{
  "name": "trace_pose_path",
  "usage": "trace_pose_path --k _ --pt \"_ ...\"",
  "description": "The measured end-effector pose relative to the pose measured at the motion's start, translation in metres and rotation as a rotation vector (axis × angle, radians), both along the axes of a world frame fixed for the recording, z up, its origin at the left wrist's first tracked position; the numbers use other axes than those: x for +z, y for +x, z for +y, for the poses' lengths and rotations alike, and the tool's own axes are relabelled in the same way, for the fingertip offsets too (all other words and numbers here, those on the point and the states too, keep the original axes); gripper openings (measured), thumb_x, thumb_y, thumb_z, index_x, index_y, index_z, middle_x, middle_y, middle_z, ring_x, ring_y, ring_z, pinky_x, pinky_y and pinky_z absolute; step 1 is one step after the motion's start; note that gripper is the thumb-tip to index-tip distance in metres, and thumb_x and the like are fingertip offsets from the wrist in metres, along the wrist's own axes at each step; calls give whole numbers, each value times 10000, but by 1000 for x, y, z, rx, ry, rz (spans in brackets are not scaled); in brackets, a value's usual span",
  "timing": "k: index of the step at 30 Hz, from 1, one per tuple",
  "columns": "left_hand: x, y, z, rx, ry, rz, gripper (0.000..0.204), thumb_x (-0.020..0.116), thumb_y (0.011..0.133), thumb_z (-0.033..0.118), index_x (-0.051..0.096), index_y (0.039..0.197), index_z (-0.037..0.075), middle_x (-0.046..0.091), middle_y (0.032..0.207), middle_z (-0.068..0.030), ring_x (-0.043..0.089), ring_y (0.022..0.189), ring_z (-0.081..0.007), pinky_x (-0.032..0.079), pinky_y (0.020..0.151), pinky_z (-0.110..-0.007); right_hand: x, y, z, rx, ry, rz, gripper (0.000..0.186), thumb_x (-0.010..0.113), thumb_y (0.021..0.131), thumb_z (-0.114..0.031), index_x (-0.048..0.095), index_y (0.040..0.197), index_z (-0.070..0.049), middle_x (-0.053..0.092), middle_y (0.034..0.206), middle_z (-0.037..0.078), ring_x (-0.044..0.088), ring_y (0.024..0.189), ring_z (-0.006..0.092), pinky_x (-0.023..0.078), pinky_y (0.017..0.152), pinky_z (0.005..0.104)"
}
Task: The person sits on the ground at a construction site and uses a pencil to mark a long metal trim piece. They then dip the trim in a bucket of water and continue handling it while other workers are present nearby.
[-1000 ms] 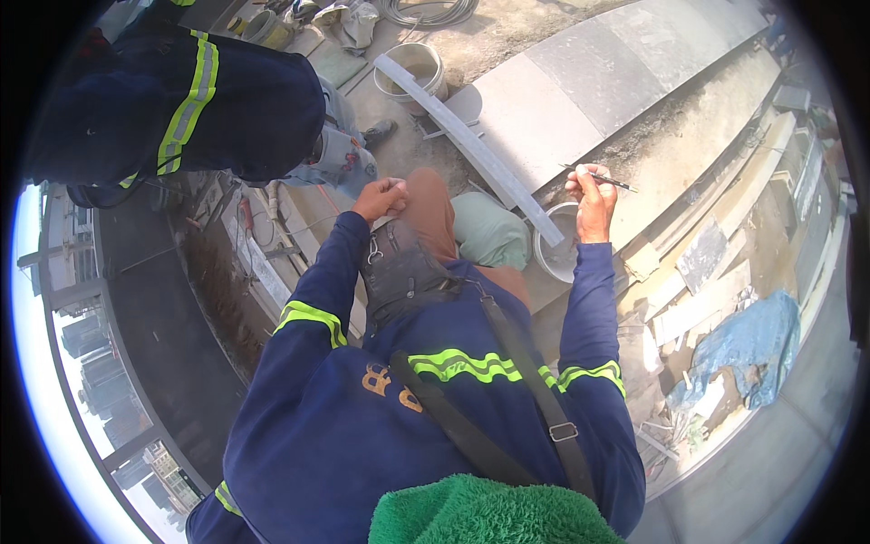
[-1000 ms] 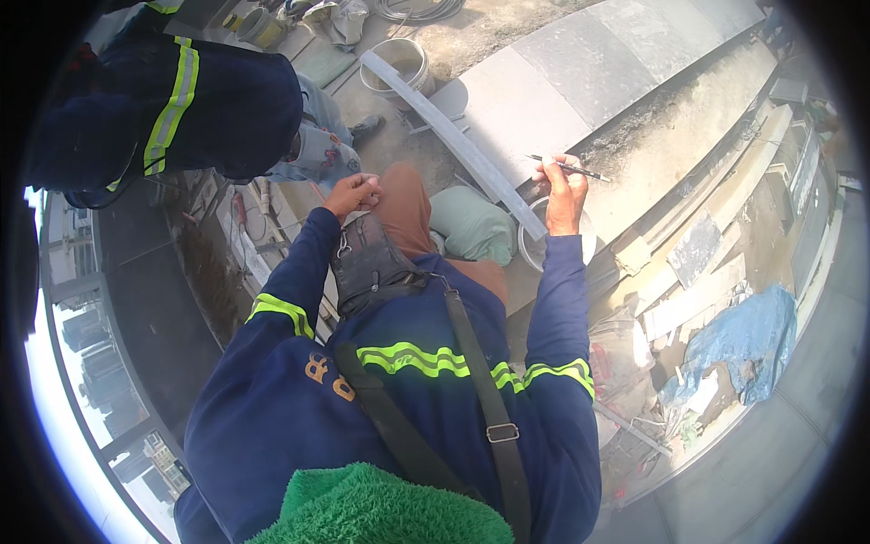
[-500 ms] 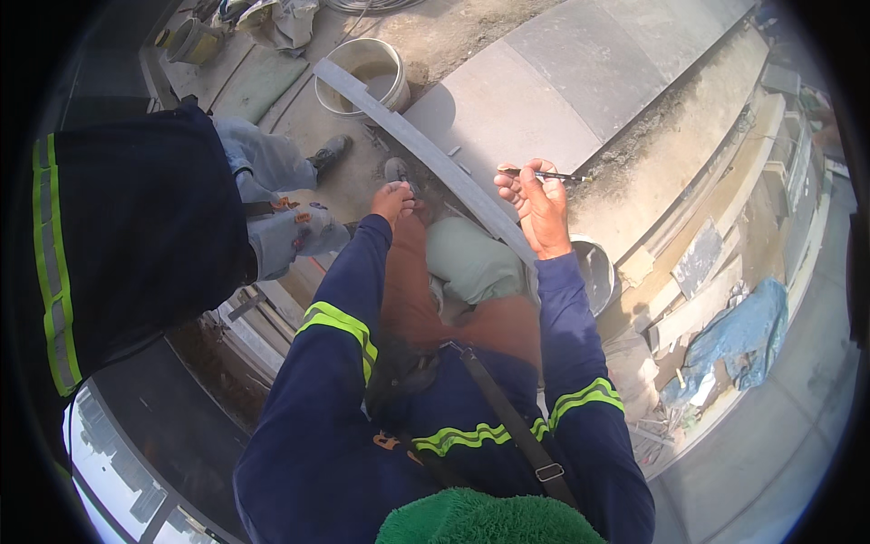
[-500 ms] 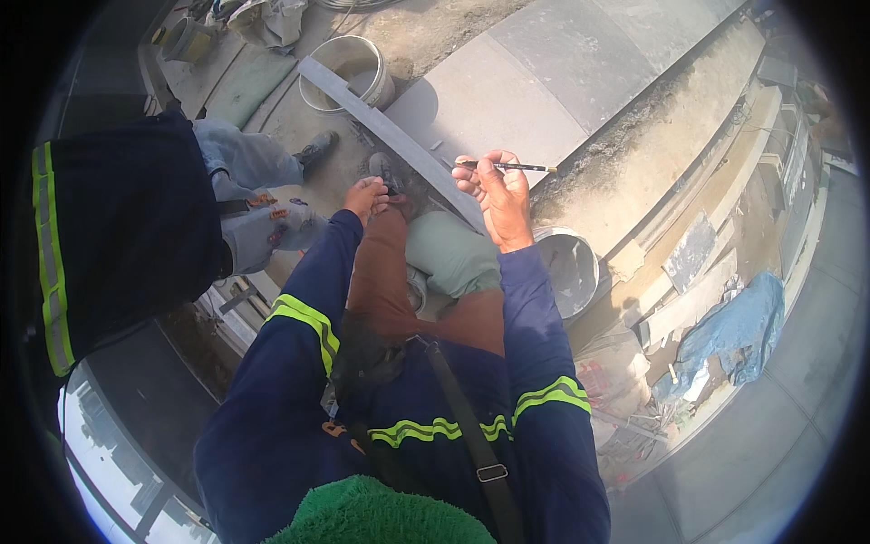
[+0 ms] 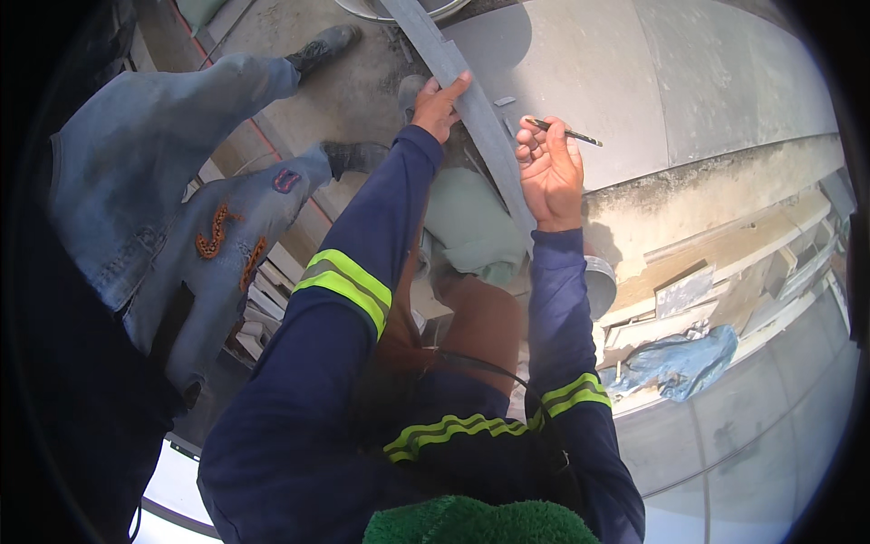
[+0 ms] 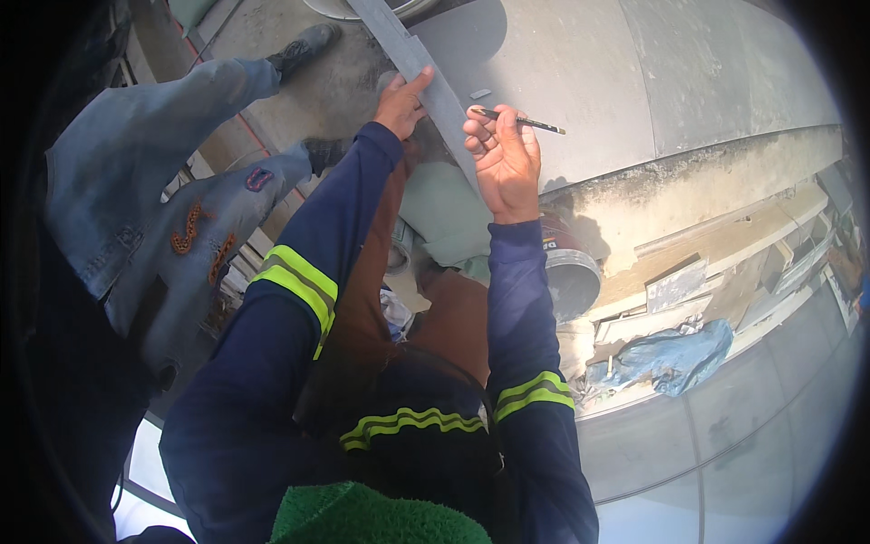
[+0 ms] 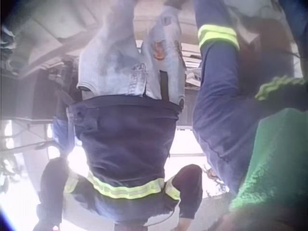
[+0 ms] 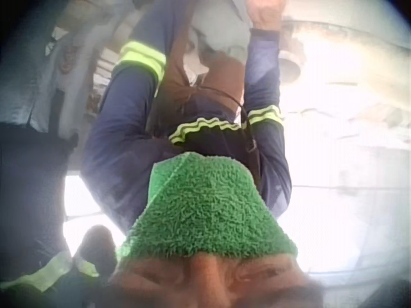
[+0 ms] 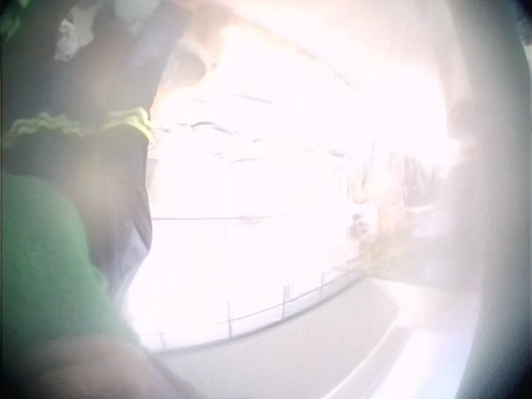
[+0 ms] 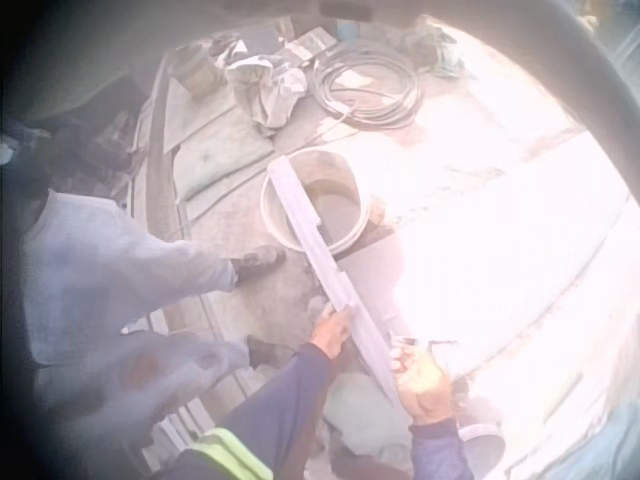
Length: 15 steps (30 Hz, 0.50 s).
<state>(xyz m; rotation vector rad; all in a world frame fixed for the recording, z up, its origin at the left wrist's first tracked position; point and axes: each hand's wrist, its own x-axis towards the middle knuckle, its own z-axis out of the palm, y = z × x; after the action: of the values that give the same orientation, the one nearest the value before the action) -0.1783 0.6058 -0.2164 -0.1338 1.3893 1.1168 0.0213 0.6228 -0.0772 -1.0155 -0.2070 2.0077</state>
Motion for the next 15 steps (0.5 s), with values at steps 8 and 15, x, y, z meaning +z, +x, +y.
trace_pose_path --k 8,15 --pt "14 15 17 -42 -69 444 439 849 885 309 743 1202 25 784 1042 -101 753 942 -256 567 835 -411 -13 -49 57 41 -31 168 255 668 1091 -238 591 1250 -54 733 1202 205 762 1003 231 645 830 324" --pt "39 23 35 -429 -349 825 521 790 860 378 663 1217 21 774 1047 -235 751 987 -439 561 906 -531 -25 -97 125 238 128 -6 251 664 1086 -169 551 1266 -37 697 1271 255 749 1083 265 645 891 334"
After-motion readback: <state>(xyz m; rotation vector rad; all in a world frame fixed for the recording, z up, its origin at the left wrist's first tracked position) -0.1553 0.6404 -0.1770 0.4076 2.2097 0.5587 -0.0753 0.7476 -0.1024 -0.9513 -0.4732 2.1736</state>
